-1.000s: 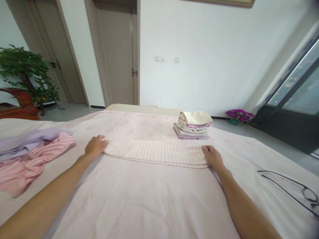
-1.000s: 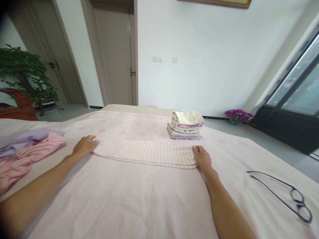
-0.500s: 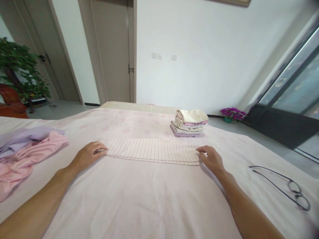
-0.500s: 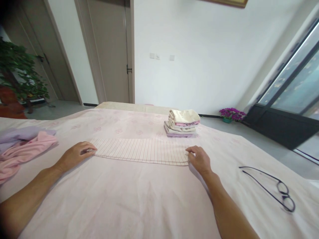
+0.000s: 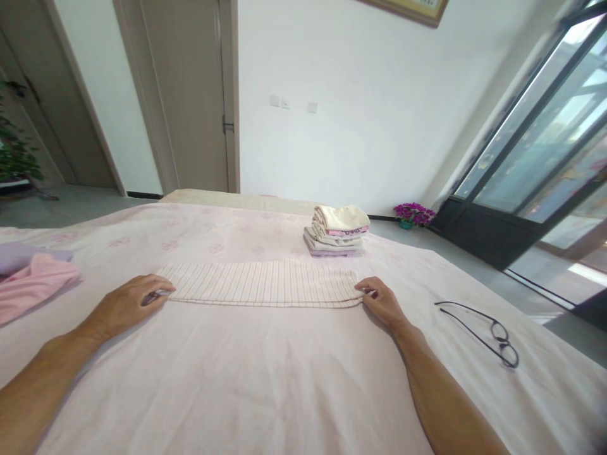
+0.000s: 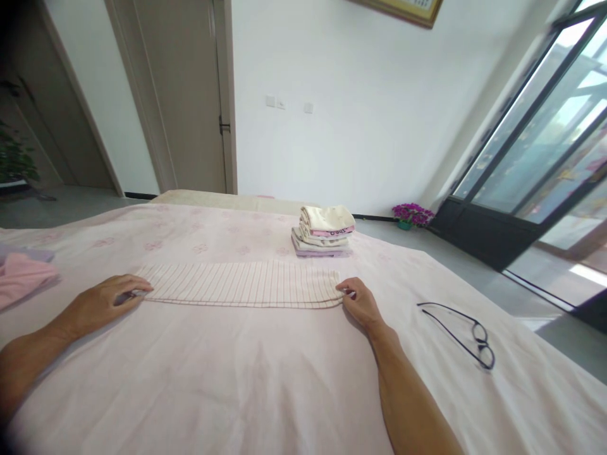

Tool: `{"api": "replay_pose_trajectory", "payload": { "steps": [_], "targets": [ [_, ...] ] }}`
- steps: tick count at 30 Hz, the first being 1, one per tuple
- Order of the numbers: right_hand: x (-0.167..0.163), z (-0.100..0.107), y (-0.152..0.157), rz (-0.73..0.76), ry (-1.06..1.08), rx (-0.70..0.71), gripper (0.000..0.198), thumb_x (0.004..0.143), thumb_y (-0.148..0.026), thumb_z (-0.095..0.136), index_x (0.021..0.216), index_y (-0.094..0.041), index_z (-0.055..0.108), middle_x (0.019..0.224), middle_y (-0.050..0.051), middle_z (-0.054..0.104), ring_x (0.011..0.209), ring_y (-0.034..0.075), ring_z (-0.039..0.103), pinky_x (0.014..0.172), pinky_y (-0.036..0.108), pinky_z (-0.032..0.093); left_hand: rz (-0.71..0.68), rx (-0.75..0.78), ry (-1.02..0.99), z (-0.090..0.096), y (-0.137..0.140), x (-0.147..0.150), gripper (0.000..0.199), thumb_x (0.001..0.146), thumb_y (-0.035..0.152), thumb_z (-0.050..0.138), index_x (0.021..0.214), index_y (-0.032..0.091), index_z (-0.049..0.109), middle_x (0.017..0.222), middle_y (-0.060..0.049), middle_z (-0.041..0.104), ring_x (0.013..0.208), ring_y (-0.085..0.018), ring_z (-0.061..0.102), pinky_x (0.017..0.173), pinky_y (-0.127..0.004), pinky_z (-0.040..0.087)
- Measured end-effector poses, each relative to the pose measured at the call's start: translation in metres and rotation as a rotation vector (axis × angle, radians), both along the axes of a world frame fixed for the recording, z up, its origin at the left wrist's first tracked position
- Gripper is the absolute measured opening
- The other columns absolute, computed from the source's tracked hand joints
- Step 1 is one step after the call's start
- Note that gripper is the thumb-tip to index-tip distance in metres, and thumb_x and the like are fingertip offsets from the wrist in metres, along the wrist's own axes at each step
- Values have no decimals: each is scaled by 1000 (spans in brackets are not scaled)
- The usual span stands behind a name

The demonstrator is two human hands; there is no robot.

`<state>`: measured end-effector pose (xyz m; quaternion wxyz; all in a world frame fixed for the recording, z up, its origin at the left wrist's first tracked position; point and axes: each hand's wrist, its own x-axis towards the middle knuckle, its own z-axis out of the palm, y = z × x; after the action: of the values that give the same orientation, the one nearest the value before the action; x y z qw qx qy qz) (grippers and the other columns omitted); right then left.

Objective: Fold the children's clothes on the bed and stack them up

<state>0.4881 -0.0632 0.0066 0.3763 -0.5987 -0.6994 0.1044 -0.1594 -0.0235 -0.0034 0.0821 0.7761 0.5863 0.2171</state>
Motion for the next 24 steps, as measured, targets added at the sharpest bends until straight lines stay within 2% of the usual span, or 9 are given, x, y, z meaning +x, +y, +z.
{"api": "replay_pose_trajectory", "payload": {
  "steps": [4, 8, 18, 24],
  "targets": [
    [0, 4, -2, 18, -21, -13, 29, 70, -21, 55, 93, -22, 72, 103, 6, 65, 90, 21, 61, 75, 32, 49, 2, 31, 55, -1, -1, -1, 40, 81, 54, 50, 102, 27, 70, 119, -1, 69, 118, -23, 55, 108, -32, 35],
    [-6, 9, -5, 37, -136, -9, 22, 74, -23, 58, 89, -25, 74, 105, 5, 65, 97, 22, 61, 83, 33, 48, -21, 96, 82, -2, -3, 1, 38, 86, 51, 46, 101, 26, 70, 115, -1, 70, 113, -22, 59, 105, -31, 38],
    [-14, 16, -10, 52, -363, 81, 19, 78, -20, 57, 86, -27, 74, 104, 3, 67, 95, 22, 60, 88, 36, 47, -64, 124, 121, -4, 0, -4, 34, 88, 46, 47, 104, 25, 69, 117, -3, 68, 114, -22, 58, 104, -31, 39],
    [-17, 19, -11, 93, -333, 186, 15, 77, -16, 57, 81, -24, 69, 97, 4, 69, 91, 22, 59, 86, 36, 46, -36, 140, 95, -6, 1, -2, 32, 88, 44, 45, 99, 23, 67, 113, -2, 69, 108, -21, 60, 102, -31, 40]
  ]
}}
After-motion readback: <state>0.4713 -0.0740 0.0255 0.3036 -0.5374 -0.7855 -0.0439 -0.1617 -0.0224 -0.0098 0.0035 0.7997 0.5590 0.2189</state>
